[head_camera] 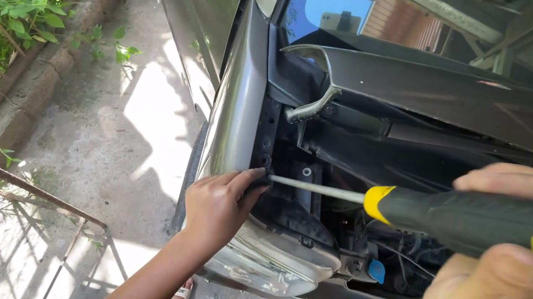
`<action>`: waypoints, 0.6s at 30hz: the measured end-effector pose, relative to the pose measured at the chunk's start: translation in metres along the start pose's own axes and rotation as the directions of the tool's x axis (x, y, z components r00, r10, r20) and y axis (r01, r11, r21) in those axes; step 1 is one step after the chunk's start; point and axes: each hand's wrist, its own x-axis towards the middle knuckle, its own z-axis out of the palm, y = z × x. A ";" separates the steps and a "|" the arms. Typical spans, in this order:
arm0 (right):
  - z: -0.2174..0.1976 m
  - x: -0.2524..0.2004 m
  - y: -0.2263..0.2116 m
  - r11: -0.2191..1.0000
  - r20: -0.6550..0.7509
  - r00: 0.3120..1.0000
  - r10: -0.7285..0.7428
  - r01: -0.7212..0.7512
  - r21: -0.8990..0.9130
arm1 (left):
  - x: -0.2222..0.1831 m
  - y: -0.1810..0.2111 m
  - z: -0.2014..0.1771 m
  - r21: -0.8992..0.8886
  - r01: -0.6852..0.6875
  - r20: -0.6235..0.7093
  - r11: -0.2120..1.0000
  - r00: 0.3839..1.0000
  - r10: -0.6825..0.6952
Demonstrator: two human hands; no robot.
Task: Using a screwdriver to remove a screw from a car's headlight assembly.
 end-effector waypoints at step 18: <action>-0.032 0.002 0.035 0.733 0.328 0.944 -0.036 -0.198 0.651 | 0.000 0.002 -0.004 0.003 -0.021 -0.002 1.000 1.000 0.021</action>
